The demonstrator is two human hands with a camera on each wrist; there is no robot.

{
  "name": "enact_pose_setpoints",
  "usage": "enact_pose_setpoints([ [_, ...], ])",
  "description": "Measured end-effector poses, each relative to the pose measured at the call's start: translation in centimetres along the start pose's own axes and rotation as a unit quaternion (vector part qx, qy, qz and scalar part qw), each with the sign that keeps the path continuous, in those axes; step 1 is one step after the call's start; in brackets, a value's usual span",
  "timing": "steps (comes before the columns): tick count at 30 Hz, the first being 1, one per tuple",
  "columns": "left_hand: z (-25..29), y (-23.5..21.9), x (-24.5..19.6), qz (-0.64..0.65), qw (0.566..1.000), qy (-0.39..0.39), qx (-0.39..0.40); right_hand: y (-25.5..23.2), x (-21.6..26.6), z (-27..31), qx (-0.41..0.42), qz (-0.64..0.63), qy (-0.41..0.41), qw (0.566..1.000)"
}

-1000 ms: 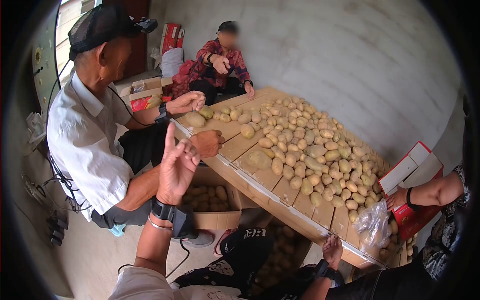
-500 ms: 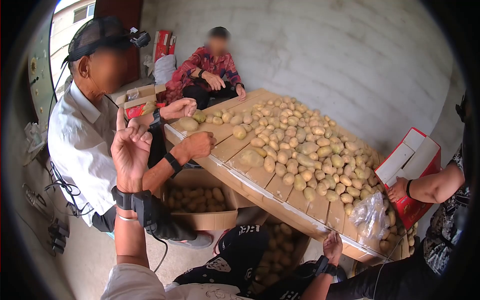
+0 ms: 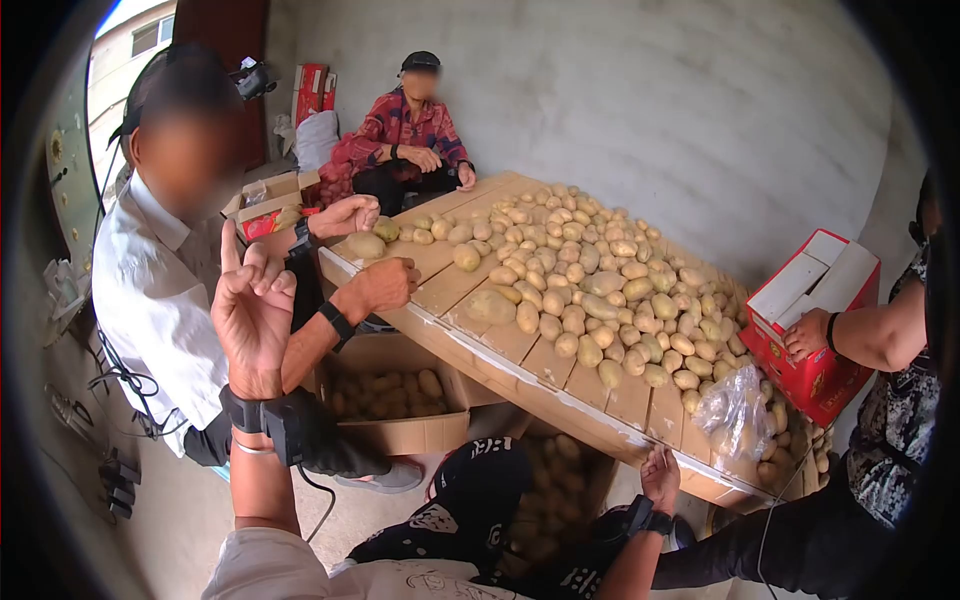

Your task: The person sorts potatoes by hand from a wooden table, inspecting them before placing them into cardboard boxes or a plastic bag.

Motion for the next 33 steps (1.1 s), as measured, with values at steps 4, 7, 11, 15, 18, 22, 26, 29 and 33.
enact_pose_setpoints([
  [4,0.6,-0.4,2.6,-0.006,0.998,-0.055,-0.003,0.3,-0.1,-0.9,0.015,-0.008,-0.024,1.0],
  [7,3.4,0.5,7.5,0.005,0.99,-0.142,0.015,1.8,0.4,1.2,-0.002,0.021,-0.082,0.996],
  [11,11.9,-0.8,20.9,0.077,0.895,-0.422,-0.119,4.9,-2.3,3.6,0.01,0.049,-0.085,0.995],
  [15,26.9,1.8,30.3,0.054,0.717,-0.692,-0.064,4.4,-4.9,4.5,0.034,0.056,-0.041,0.997],
  [18,32.1,5.5,30.5,-0.028,0.616,-0.783,0.087,3.9,-4.6,4.7,-0.006,0.046,-0.034,0.998],
  [22,34.7,1.6,32.2,-0.086,0.577,-0.809,0.075,5.0,-3.9,5.4,0.036,0.019,-0.032,0.999],
  [26,31.0,2.2,32.6,-0.095,0.632,-0.767,0.062,5.8,-4.4,5.4,0.091,0.061,-0.008,0.994],
  [29,28.7,2.2,33.3,-0.08,0.702,-0.707,0.036,7.1,-6.6,7.9,0.185,0.184,0.037,0.965],
  [33,28.8,3.5,32.9,-0.051,0.717,-0.689,0.094,8.1,-9.6,10.7,0.316,0.051,0.125,0.939],
])
Point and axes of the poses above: each hand's wrist, its own z-axis away from the middle knuckle, its own y-axis out of the palm, x = y × z, the point moved 4 cm from there along -z, towards the middle knuckle
